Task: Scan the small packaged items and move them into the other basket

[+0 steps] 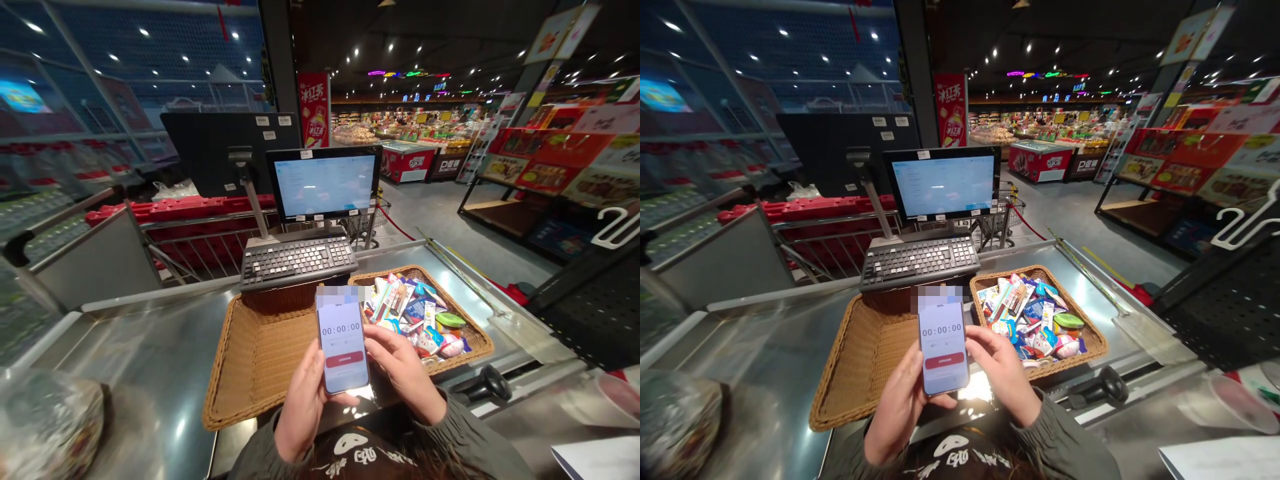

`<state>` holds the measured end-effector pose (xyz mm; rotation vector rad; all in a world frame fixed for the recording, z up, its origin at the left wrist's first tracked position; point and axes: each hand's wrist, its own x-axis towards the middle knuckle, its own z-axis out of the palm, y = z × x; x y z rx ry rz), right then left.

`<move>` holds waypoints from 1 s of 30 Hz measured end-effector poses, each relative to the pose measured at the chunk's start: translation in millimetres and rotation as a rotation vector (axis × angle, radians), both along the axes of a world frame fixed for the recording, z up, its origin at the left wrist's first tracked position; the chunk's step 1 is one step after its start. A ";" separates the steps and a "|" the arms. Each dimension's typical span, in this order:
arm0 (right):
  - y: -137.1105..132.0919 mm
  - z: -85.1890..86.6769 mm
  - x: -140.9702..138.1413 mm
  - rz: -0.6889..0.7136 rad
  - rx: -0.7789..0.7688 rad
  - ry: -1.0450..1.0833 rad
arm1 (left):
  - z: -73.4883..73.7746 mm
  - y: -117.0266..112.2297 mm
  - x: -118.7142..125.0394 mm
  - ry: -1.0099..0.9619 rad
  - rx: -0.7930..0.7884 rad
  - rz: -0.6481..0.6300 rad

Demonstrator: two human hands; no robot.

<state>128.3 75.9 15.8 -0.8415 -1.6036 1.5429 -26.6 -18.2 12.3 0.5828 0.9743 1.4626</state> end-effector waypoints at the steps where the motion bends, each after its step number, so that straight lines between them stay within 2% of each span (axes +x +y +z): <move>1: -1.7 1.0 -1.5 -0.002 -0.005 0.001 | 0.3 -1.6 -1.4 -0.001 -0.001 0.004; 7: -11.0 4.7 -7.4 -0.066 -0.009 -0.009 | 0.9 -7.3 -7.0 -0.006 -0.006 -0.006; 18: -20.2 5.3 -10.1 -0.082 -0.064 0.022 | -1.2 -10.3 -13.8 -0.020 -0.008 -0.055; 30: -25.5 2.9 3.7 -0.161 -0.041 0.021 | -2.4 -0.6 -8.5 -0.031 -0.045 -0.178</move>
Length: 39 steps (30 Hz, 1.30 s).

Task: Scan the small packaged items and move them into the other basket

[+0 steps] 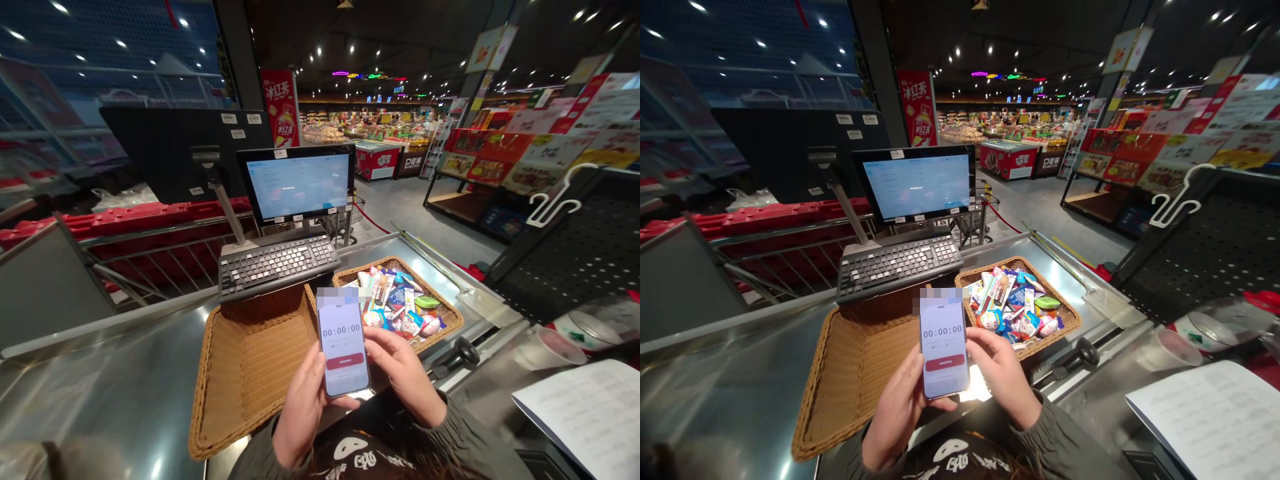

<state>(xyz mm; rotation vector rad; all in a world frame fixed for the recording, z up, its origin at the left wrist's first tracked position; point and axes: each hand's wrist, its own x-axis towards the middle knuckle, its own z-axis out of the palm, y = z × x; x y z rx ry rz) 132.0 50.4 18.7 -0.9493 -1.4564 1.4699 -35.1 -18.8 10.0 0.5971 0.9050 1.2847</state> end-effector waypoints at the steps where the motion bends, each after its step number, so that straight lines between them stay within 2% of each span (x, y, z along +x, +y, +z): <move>1: -0.4 -1.2 1.8 -0.005 -0.011 0.003 | -0.2 1.0 0.8 -0.002 -0.003 -0.009; 6: -0.1 -5.6 8.5 -0.018 -0.044 0.013 | -2.7 4.5 4.8 -0.051 -0.007 -0.038; 13: 5.4 -0.2 7.5 0.025 -0.013 0.003 | -2.9 3.6 8.2 -0.105 0.016 0.022; 18: 6.4 1.4 4.9 0.013 0.043 -0.028 | -8.4 1.3 5.0 -0.149 -0.017 0.064; 21: 6.4 0.1 3.0 -0.007 0.026 -0.011 | -7.8 1.4 2.6 -0.151 -0.016 0.040; 28: 2.9 -3.4 3.6 -0.002 -0.046 0.008 | 8.0 0.9 4.1 -0.081 -0.036 0.004; 39: -7.1 -6.0 26.1 -0.089 -0.105 0.078 | 1.7 11.4 20.7 -0.081 -0.066 -0.126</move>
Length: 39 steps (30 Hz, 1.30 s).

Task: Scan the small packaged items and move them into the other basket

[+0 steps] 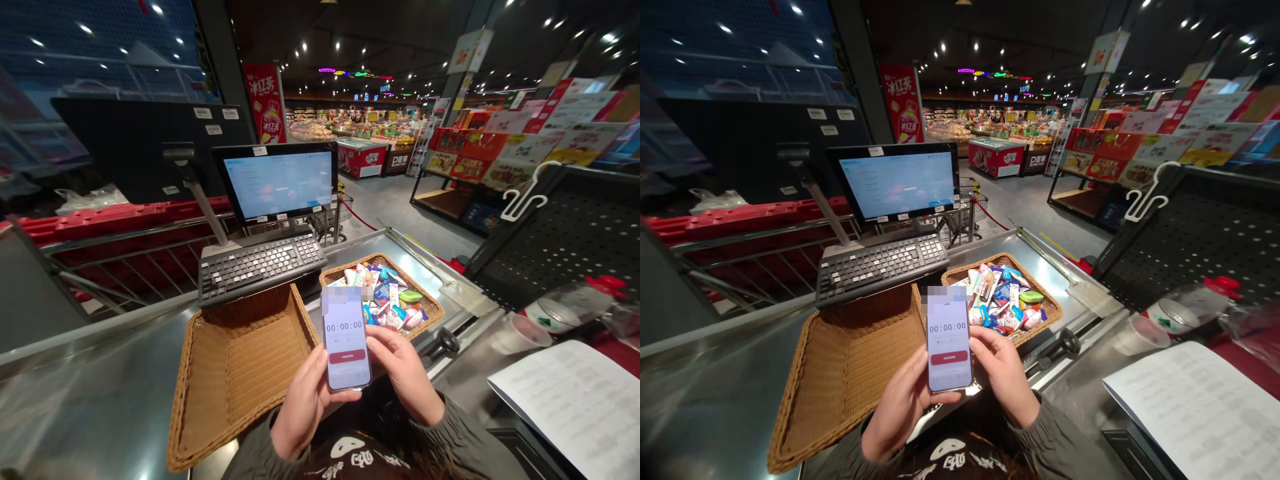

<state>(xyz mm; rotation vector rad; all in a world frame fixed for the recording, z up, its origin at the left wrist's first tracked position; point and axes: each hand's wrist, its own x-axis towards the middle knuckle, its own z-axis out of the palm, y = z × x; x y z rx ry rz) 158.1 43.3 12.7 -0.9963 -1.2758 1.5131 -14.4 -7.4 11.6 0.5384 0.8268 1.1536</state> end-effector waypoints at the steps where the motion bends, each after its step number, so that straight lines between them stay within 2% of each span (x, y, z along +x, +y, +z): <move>1: -1.1 0.1 3.5 -0.016 0.004 -0.006 | -0.3 1.7 2.0 0.006 -0.001 -0.025; 8: -8.1 -6.5 29.7 -0.138 -0.065 0.002 | -12.1 16.6 18.8 0.093 0.027 -0.191; 12: -11.8 -20.0 45.6 -0.220 -0.120 0.017 | -20.4 26.1 30.4 0.150 0.038 -0.274; 22: -26.0 -51.9 88.8 -0.379 -0.221 0.029 | -32.9 46.5 65.7 0.196 0.061 -0.576; 25: -30.9 -62.9 99.3 -0.471 -0.249 0.070 | -37.9 53.5 78.1 0.221 0.058 -0.612; 29: -34.2 -79.0 120.3 -0.625 -0.259 0.078 | -47.6 64.9 84.6 0.308 0.111 -0.554; 32: -37.3 -93.5 139.7 -0.754 -0.304 0.067 | -50.5 71.2 86.1 0.371 0.132 -0.510; 34: -41.9 -107.6 150.6 -0.817 -0.346 0.087 | -47.1 73.0 89.1 0.379 0.156 -0.517; 39: -64.8 -162.4 164.3 -0.938 -0.445 0.133 | -30.8 73.0 98.3 0.402 0.186 -0.497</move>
